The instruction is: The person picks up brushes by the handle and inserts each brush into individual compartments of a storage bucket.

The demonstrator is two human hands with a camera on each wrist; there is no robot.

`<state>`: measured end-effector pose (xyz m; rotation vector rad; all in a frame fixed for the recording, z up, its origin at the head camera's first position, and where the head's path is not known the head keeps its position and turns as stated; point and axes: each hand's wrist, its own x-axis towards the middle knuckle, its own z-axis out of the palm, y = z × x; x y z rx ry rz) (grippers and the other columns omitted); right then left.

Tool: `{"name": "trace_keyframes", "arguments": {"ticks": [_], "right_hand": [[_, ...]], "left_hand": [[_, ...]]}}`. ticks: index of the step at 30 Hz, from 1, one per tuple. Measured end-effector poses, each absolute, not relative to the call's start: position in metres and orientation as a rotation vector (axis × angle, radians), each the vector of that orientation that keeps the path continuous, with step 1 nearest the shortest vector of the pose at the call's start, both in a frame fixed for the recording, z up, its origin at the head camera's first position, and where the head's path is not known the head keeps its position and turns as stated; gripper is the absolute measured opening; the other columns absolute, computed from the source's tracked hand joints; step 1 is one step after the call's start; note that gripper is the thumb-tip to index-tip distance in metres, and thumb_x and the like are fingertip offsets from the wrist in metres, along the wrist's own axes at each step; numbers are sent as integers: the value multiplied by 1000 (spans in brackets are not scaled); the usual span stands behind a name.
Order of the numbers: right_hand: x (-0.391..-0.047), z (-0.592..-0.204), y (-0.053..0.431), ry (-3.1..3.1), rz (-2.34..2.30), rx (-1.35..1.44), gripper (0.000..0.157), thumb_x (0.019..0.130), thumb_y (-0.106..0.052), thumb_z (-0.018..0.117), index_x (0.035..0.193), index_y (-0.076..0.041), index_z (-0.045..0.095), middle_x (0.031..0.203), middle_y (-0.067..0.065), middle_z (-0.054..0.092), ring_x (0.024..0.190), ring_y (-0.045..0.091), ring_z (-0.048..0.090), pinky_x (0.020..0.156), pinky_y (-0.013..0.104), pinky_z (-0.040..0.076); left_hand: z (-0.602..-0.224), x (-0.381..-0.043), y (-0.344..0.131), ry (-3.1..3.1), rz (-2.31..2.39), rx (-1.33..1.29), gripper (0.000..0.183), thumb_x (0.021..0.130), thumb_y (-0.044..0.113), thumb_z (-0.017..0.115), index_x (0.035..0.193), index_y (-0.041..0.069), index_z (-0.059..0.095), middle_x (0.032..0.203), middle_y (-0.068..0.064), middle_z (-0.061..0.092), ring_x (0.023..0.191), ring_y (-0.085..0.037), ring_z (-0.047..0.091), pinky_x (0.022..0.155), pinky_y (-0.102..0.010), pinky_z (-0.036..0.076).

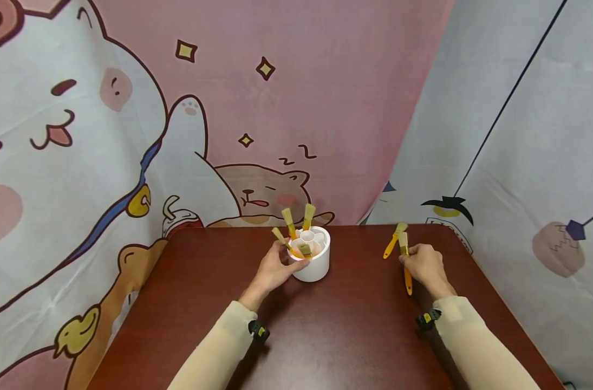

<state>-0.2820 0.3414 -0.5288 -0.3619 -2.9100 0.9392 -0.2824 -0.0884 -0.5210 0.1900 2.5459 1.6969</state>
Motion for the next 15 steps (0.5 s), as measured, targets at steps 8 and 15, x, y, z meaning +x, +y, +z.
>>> {"name": "trace_keyframes", "arguments": {"ticks": [8, 15], "right_hand": [[-269, -509, 325, -2859, 972, -264, 42, 110, -23, 81, 131, 12, 73, 110, 27, 83, 84, 30, 79, 67, 37, 66], [-258, -497, 306, -2803, 969, -191, 37, 108, -21, 82, 126, 10, 73, 107, 27, 82, 84, 31, 79, 68, 37, 66]], "left_hand": [[-521, -276, -73, 2693, 1656, 15, 97, 89, 47, 102, 157, 0, 52, 149, -25, 63, 132, -37, 68, 114, -56, 60], [-522, -275, -64, 2779, 1627, -53, 95, 86, 53, 103, 148, 0, 53, 132, -21, 63, 114, -30, 63, 98, -45, 54]]}}
